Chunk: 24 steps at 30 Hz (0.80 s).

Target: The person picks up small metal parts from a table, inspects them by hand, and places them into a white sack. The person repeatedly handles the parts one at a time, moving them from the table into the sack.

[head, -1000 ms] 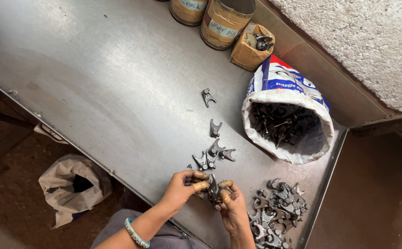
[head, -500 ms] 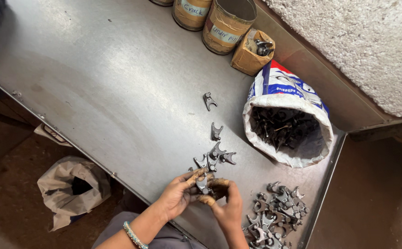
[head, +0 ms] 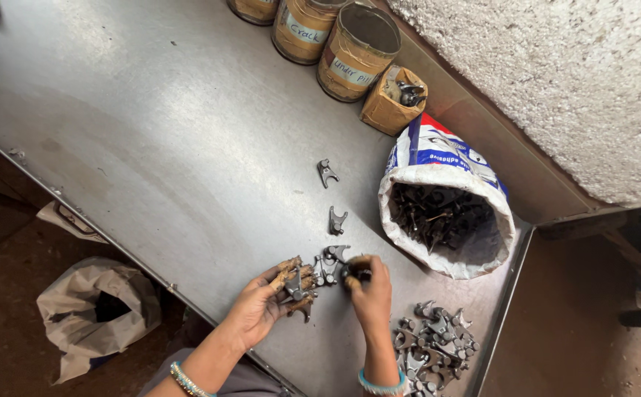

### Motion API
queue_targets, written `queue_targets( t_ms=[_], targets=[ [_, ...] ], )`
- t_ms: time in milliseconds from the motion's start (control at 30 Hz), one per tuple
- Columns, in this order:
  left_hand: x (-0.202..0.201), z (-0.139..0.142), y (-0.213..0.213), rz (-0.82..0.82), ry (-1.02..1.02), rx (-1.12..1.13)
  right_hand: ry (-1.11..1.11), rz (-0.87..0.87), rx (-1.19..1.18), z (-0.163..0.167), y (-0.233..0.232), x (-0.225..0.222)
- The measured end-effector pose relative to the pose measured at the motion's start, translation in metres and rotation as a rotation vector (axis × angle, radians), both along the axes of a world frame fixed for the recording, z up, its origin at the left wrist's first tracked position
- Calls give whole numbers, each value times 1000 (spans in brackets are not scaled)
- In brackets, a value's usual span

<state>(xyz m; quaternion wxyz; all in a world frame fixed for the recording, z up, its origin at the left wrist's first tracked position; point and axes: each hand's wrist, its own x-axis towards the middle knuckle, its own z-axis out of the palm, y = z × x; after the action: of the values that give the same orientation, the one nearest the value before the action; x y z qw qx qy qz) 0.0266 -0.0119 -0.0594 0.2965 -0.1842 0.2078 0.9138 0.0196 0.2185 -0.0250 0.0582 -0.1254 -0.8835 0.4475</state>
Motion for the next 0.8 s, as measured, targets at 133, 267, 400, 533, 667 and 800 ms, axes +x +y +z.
queue_targets(
  t_ms=[133, 267, 400, 533, 667, 800],
  targets=[
    [-2, 1, 2, -21, -60, -19, -33, -77, -935, -20, 28, 25],
    [-2, 5, 9, -51, -114, -28, -142, -209, -1347, -32, 46, 40],
    [-1, 9, 11, -61, -92, 5, -168, -222, -1360, -32, 47, 42],
    [5, 7, 14, -109, -46, -42, -259, -217, -1210, -19, 35, 37],
    [11, -3, 20, -213, -9, -40, -143, 60, -775, 1, 2, 33],
    [9, -9, 19, -162, -7, -91, -31, 95, 140, 26, -33, 19]
  ],
)
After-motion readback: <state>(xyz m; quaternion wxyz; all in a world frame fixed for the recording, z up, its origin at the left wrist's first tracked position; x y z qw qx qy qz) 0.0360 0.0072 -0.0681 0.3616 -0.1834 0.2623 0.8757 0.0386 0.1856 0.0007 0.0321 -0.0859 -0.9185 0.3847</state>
